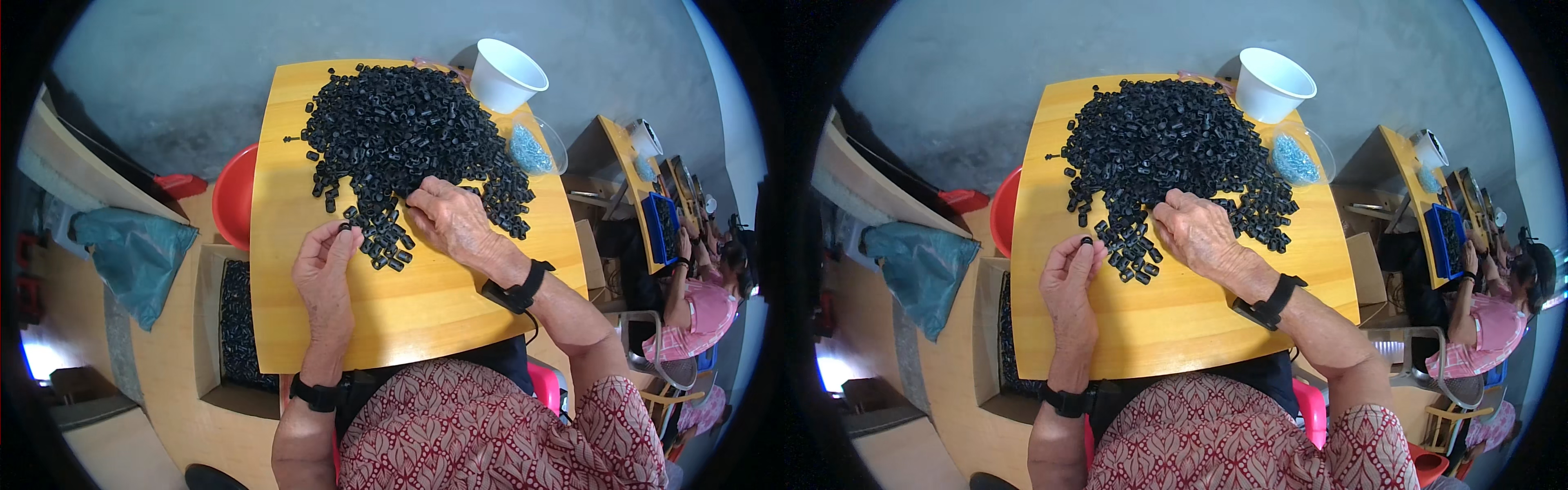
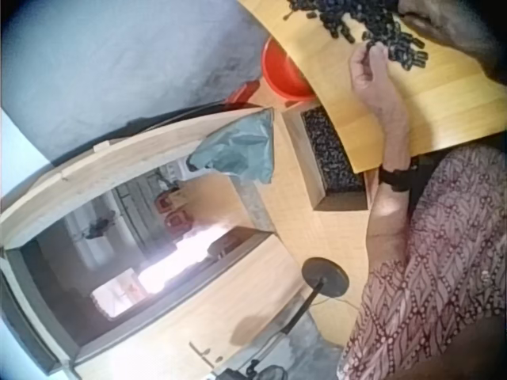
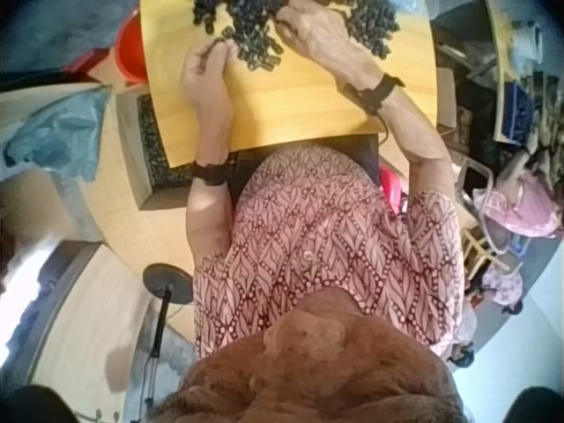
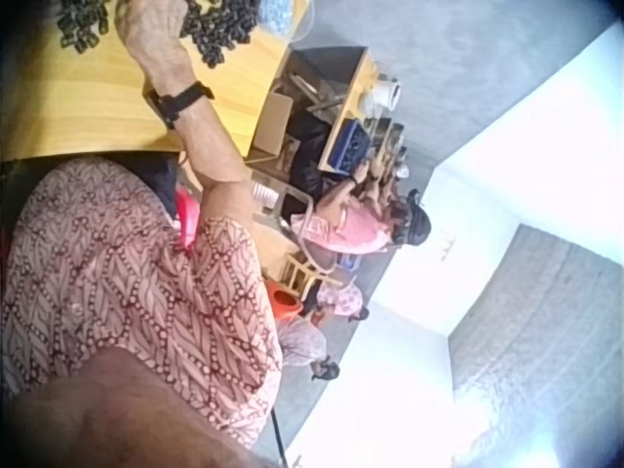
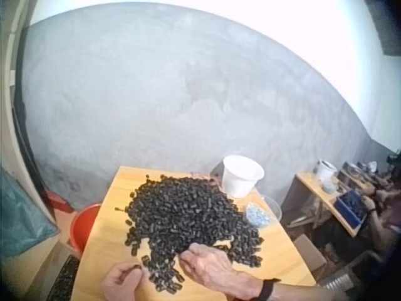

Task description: The recorder is assembling small black plastic parts by manually inserting tiny metal pins into them.

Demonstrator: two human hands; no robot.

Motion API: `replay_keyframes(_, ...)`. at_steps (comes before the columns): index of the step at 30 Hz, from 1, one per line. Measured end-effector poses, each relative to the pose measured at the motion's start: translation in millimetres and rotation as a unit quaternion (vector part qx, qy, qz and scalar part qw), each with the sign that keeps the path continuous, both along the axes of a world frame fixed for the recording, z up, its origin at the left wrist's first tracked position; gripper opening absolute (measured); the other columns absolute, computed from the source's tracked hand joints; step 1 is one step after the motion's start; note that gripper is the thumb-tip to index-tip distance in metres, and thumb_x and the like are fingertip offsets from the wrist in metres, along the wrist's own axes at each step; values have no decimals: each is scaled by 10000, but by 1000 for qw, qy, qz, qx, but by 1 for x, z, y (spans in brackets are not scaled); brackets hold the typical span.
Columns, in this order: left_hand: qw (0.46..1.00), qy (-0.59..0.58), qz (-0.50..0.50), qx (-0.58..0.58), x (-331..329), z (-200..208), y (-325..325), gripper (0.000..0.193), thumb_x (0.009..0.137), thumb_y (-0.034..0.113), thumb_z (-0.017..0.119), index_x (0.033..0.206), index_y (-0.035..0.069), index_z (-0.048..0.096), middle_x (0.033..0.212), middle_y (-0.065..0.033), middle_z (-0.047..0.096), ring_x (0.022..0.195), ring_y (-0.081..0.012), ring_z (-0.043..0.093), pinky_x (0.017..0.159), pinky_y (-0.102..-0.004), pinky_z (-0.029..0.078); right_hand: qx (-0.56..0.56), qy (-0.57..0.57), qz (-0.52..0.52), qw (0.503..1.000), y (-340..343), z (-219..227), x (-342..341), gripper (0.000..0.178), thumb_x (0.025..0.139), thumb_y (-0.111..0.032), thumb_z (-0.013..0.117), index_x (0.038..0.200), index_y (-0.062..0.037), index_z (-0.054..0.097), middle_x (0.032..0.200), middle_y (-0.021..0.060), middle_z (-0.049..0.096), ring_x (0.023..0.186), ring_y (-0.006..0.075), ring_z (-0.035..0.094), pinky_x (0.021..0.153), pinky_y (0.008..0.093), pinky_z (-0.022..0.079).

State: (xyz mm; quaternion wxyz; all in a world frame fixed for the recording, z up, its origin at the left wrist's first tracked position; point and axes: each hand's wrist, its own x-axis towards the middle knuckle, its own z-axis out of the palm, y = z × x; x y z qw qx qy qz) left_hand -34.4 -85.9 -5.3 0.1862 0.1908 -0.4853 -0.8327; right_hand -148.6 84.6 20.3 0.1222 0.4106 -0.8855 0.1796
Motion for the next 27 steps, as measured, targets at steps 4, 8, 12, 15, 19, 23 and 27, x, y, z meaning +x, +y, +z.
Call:
replay_keyframes(4, 1000, -2, 0, 9, 0, 0, 0, 178, 969, 92, 642, 1124, 4, 640, 1032, -69, 688, 939, -126, 669, 861, -229, 536, -2, 17, 4, 1000, -5, -2, -1, 74, 836, -93, 682, 838, -53, 619, 803, 97, 545, 778, 293, 633, 657, 414, 539)
replay_keyframes(8, 1000, 3, -3, 4, 0, -1, 0, 176, 968, 93, 644, 1122, 8, 643, 1024, -64, 690, 937, -122, 668, 855, -221, 533, -16, 2, -5, 1000, -3, -1, -2, 92, 828, -105, 692, 859, -50, 625, 817, 98, 548, 790, 290, 635, 657, 408, 542)
replay_keyframes(12, 1000, 1, -3, 4, -1, -1, 1, 172, 969, 91, 642, 1121, 11, 644, 1020, -61, 690, 937, -121, 668, 852, -220, 532, -9, 2, -6, 1000, -3, -1, -4, 110, 823, -117, 700, 872, -48, 629, 817, 95, 549, 809, 290, 636, 674, 408, 543)
replay_keyframes(15, 1000, -4, -2, 3, -1, -1, 0, 172, 968, 93, 643, 1119, 10, 644, 1022, -61, 690, 937, -121, 668, 852, -222, 532, -4, 13, 2, 1000, -6, -2, -2, 106, 829, -120, 695, 865, -48, 625, 818, 93, 551, 817, 290, 633, 684, 412, 538)
replay_keyframes(19, 1000, -1, 1, 3, 0, -1, 1, 169, 969, 95, 642, 1114, 7, 645, 1025, -61, 688, 939, -122, 668, 853, -223, 532, 31, 15, 9, 999, -5, -2, 0, 105, 830, -114, 684, 822, -55, 598, 810, 95, 545, 808, 290, 619, 684, 414, 526)
replay_keyframes(23, 1000, -15, 4, 11, -2, 4, 4, 175, 956, 32, 640, 1115, -38, 620, 1006, -80, 673, 932, -135, 657, 894, -243, 534, 39, 29, 49, 998, -2, -1, 2, 121, 804, -105, 686, 825, -59, 576, 805, 93, 540, 808, 288, 611, 684, 412, 521)
replay_keyframes(27, 1000, -13, 11, 14, 0, -4, 0, 168, 959, 29, 635, 1114, -35, 622, 1002, -79, 675, 933, -138, 659, 892, -248, 535, -35, 0, 38, 999, 16, 19, 20, 108, 798, -19, 678, 850, -48, 587, 801, 90, 574, 739, 286, 621, 624, 401, 513)
